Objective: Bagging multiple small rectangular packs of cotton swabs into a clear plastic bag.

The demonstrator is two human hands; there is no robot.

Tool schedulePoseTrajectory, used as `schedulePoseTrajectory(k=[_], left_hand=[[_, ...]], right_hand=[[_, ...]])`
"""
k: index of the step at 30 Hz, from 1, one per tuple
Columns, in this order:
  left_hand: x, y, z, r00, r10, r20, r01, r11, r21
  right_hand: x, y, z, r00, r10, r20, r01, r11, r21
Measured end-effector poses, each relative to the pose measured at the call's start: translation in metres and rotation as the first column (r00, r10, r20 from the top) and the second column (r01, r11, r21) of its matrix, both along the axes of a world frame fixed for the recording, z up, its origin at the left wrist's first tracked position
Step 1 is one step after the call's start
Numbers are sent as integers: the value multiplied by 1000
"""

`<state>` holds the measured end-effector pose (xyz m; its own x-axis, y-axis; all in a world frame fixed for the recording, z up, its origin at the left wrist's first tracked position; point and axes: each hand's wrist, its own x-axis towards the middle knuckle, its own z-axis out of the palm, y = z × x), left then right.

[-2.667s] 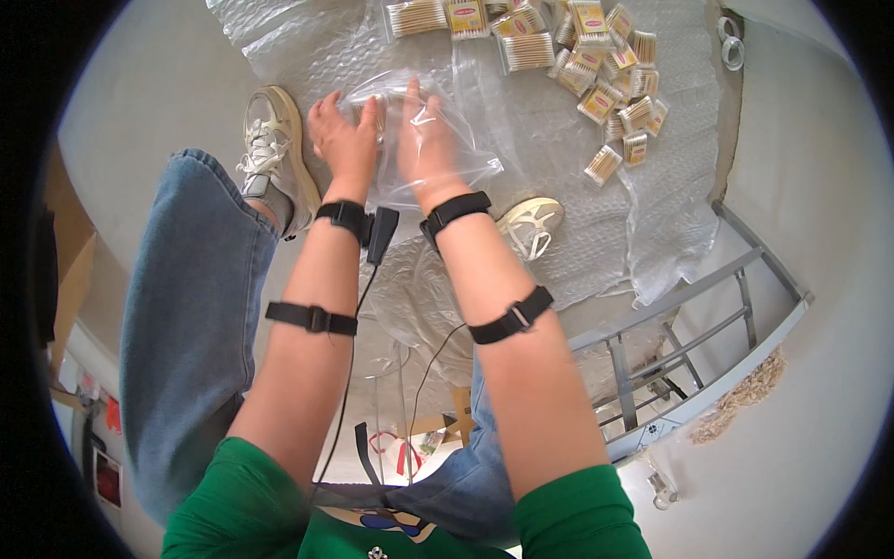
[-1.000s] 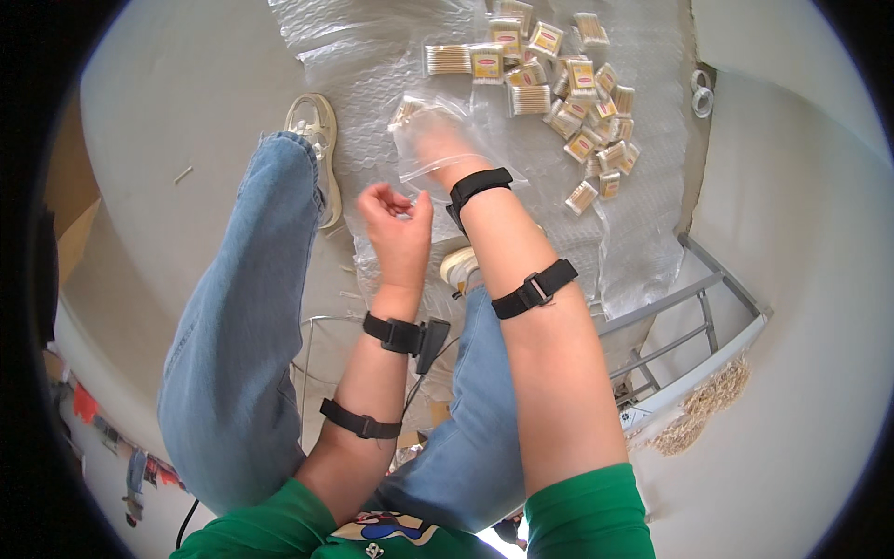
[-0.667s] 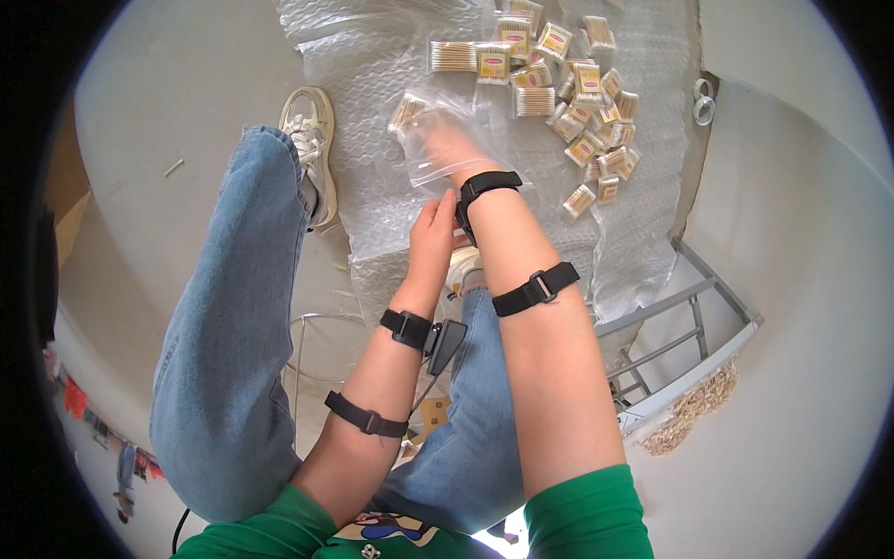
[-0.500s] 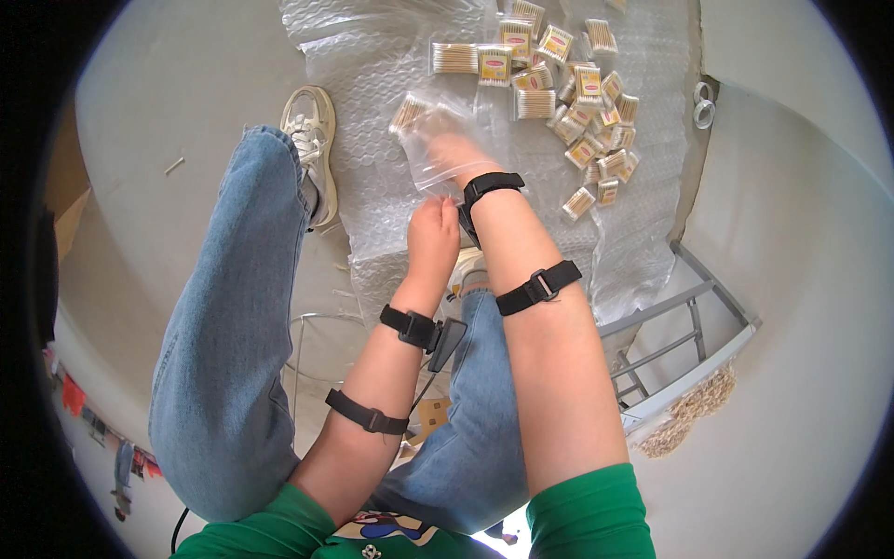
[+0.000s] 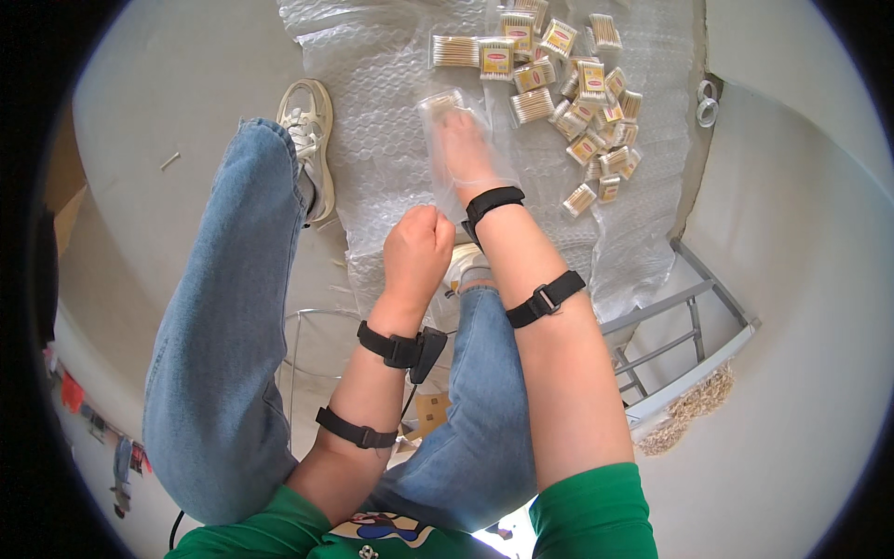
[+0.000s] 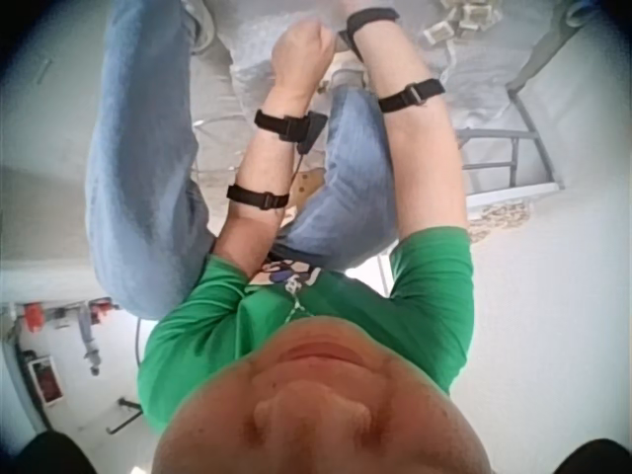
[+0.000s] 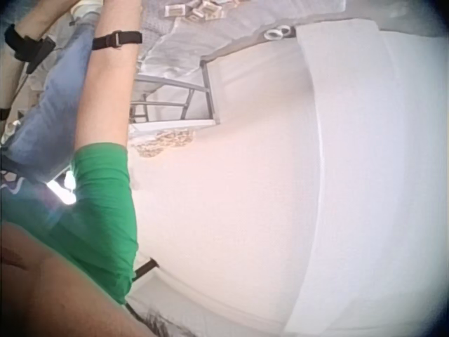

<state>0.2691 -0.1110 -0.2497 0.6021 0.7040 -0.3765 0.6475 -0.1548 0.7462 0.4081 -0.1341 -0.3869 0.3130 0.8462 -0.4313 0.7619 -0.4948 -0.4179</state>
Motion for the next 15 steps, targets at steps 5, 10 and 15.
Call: schedulePoseTrajectory(k=[5,10,15], left_hand=[[-4,4,1,1000,6,11,-6,1000,-28],[2,7,1,997,43,66,-40,998,-45],[-2,12,0,996,45,71,-41,998,-52]], right_hand=[[-8,12,23,991,-6,136,14,998,-58],[-8,9,12,990,-87,113,89,996,-6],[-15,24,16,983,-138,121,142,990,-23]])
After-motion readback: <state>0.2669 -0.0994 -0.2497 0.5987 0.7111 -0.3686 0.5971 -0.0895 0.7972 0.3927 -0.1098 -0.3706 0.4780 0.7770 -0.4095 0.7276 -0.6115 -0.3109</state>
